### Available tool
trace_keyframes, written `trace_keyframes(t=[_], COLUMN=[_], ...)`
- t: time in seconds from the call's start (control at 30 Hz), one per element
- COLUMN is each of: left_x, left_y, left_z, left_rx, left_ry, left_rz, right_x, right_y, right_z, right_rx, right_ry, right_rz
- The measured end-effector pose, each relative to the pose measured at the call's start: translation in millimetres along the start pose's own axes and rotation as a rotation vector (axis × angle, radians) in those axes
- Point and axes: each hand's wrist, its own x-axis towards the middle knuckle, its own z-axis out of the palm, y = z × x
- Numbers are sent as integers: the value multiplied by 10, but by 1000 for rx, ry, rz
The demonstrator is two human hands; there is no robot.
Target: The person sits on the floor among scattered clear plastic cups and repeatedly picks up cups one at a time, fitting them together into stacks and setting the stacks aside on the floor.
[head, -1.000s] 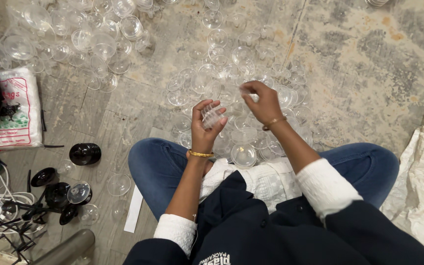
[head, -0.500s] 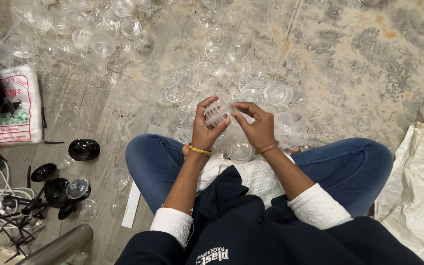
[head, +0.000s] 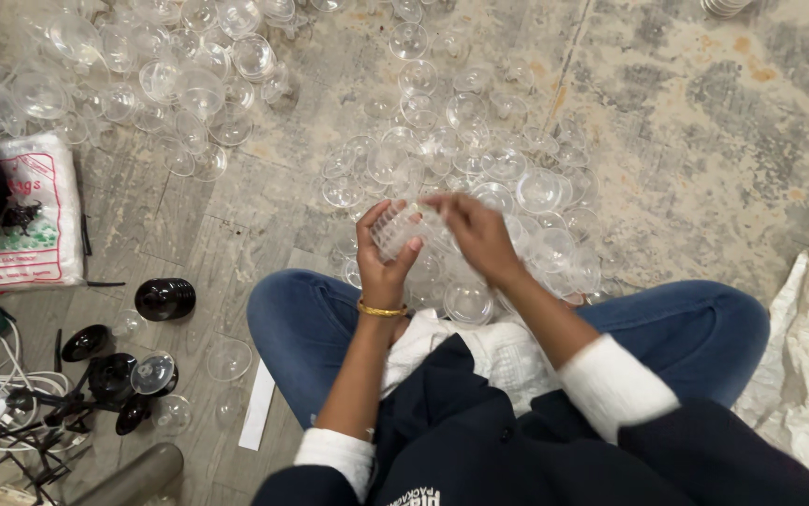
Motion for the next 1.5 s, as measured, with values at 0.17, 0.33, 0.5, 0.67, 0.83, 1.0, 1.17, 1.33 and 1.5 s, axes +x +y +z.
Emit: trace_keyframes(t=[0.17, 0.33, 0.5, 0.67, 0.83, 1.0, 1.17, 1.33, 1.5], left_x=[273, 247, 2, -471, -898, -1101, -1175, -1125, -1099], left_y=[5, 36, -35, -100, -11, 132, 286, 320, 318], left_z=[-126, -46, 87, 277, 385, 499, 520, 503, 496], left_rx=[-16, -15, 134, 132, 197, -33, -138, -152, -136], left_ry=[116, 61, -99, -222, -363, -306, -319, -298, -354], left_rz=[47, -46, -21, -118, -149, -364, -416, -444, -455], right_x=[1269, 1279, 318, -782, -1506, -1852, -2059, -2275, -2189], right_y=[435, 683, 567, 327, 177, 13, -83, 292, 428], right_z=[481, 334, -369, -302, -258, -315, -724, -1494, -1655], right_rx=[-774, -861, -137, -57, -62, -71, -271, -1091, -783], right_ry=[23, 100, 200, 282, 291, 222, 123, 299, 424], right_rz=[62, 98, -92, 49, -197, -9, -92, 458, 277])
